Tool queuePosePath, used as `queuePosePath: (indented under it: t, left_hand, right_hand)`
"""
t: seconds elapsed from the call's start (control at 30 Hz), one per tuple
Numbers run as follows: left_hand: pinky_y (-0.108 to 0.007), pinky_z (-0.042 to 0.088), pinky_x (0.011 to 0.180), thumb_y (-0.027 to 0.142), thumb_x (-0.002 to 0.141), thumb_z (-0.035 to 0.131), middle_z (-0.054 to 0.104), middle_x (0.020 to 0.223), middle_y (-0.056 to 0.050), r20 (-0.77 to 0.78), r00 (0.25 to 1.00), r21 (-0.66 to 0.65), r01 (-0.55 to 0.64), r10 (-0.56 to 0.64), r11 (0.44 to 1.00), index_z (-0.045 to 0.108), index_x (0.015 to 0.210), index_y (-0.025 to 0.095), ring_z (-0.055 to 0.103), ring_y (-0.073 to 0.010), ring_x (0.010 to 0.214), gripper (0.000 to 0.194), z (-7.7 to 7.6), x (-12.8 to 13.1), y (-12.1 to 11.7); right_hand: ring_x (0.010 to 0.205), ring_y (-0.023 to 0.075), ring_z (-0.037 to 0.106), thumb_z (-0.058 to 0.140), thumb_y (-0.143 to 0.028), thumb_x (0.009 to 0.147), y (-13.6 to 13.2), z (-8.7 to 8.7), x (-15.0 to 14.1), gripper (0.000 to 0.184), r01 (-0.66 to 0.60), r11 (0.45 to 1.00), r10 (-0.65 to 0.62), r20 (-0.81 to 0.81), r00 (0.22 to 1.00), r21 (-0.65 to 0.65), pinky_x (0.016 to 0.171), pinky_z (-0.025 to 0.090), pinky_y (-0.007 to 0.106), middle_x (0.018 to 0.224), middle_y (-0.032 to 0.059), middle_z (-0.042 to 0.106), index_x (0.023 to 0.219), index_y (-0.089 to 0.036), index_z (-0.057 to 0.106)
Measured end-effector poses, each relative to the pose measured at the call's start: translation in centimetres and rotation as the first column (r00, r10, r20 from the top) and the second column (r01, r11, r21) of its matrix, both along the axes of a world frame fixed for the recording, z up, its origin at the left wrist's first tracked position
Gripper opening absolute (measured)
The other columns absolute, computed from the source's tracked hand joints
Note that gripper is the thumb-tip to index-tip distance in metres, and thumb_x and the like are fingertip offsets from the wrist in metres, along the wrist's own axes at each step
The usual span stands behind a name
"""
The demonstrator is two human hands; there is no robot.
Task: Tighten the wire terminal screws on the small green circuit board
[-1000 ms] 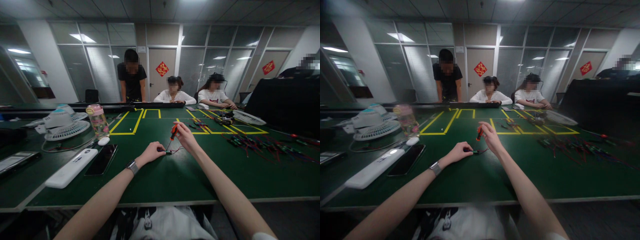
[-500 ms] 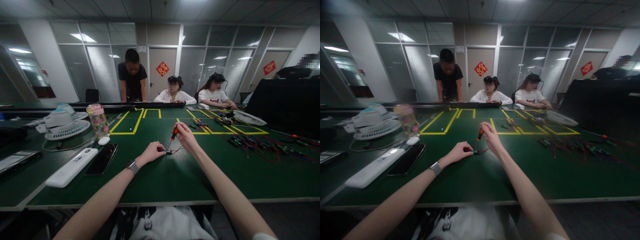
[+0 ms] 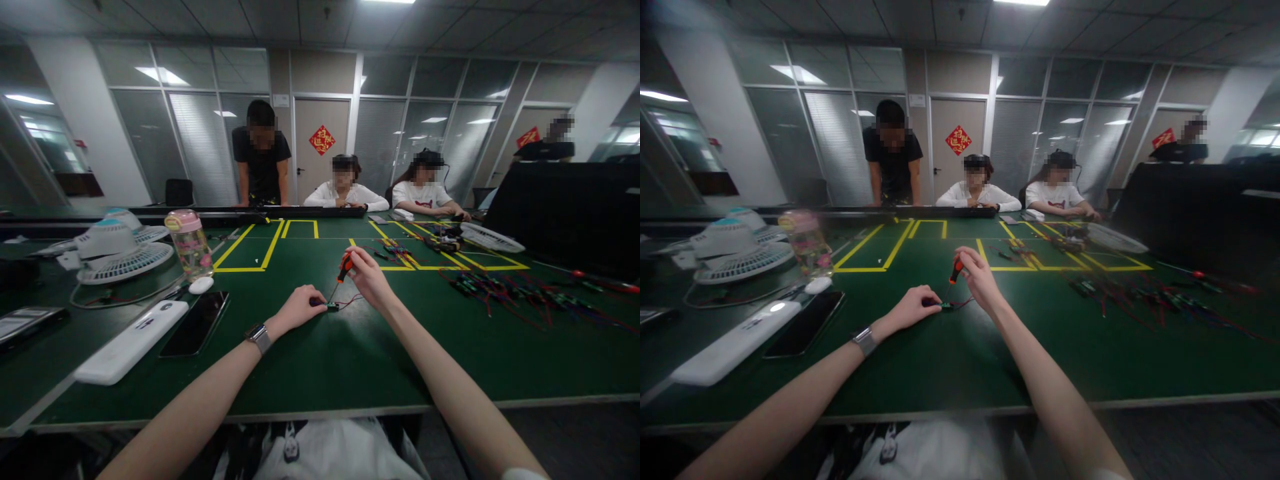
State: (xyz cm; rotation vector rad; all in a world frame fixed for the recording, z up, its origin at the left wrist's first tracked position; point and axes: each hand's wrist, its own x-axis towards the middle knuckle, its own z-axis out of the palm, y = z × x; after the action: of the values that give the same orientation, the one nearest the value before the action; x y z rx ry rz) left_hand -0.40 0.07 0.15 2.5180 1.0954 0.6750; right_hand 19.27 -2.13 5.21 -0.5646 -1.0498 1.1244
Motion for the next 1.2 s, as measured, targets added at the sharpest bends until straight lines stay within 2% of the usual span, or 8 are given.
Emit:
queuePosePath:
  t: [0.23, 0.6, 0.83, 1.03, 1.2]
  left_hand:
    - [-0.030, 0.046, 0.076, 0.035, 0.086, 0.069, 0.067, 0.091, -0.004, 0.036, 0.999, -0.011, 0.015, -0.015, 1.000, 0.076, 0.091, 0.020, 0.061, -0.0195, 0.085, 0.017, -0.5, -0.1, 0.4]
    - [-0.030, 0.047, 0.076, 0.034, 0.086, 0.068, 0.067, 0.092, -0.005, 0.028, 1.000, -0.027, 0.005, -0.004, 1.000, 0.076, 0.092, 0.018, 0.062, -0.0199, 0.087, 0.018, 0.3, 0.0, -0.2]
    - [-0.030, 0.046, 0.078, 0.031, 0.085, 0.069, 0.068, 0.090, -0.005, 0.034, 0.999, -0.016, -0.028, 0.029, 0.999, 0.076, 0.091, 0.018, 0.061, -0.0203, 0.086, 0.016, 0.4, 0.4, 0.1]
    - [-0.031, 0.046, 0.079, 0.030, 0.085, 0.069, 0.068, 0.091, -0.005, 0.005, 0.999, -0.029, -0.048, 0.048, 0.998, 0.076, 0.091, 0.018, 0.061, -0.0208, 0.088, 0.015, 0.5, 0.7, 1.8]
    - [-0.033, 0.046, 0.080, 0.035, 0.087, 0.067, 0.068, 0.096, -0.006, -0.004, 0.999, -0.064, -0.040, 0.040, 0.997, 0.076, 0.094, 0.019, 0.061, -0.0216, 0.091, 0.019, 0.7, 0.8, 4.3]
  right_hand:
    - [0.073, 0.0136, 0.058, 0.085, -0.046, 0.063, -0.2, 0.0, 0.0, 0.031, -0.005, 1.000, 0.005, 0.002, 1.000, -0.002, 0.071, 0.046, 0.028, 0.077, -0.0023, 0.067, 0.085, -0.028, 0.073]
    - [0.073, 0.0130, 0.057, 0.086, -0.045, 0.062, 0.3, -0.3, 0.6, 0.031, -0.023, 1.000, 0.023, 0.004, 1.000, -0.005, 0.075, 0.048, 0.030, 0.079, -0.0031, 0.066, 0.085, -0.029, 0.073]
    - [0.074, 0.0123, 0.060, 0.088, -0.040, 0.061, 1.9, 0.1, 1.7, 0.033, -0.133, 0.987, 0.134, 0.007, 0.991, -0.085, 0.079, 0.049, 0.032, 0.078, -0.0040, 0.068, 0.088, -0.028, 0.074]
    - [0.077, 0.0135, 0.064, 0.090, -0.031, 0.059, 4.5, 0.7, 3.4, 0.030, -0.251, 0.955, 0.259, 0.035, 0.965, -0.156, 0.082, 0.048, 0.034, 0.083, -0.0019, 0.073, 0.085, -0.025, 0.075]
    - [0.081, 0.0147, 0.065, 0.091, -0.029, 0.058, 6.7, 0.7, 4.7, 0.031, -0.271, 0.944, 0.282, 0.037, 0.959, -0.187, 0.085, 0.047, 0.035, 0.086, -0.0005, 0.074, 0.085, -0.025, 0.076]
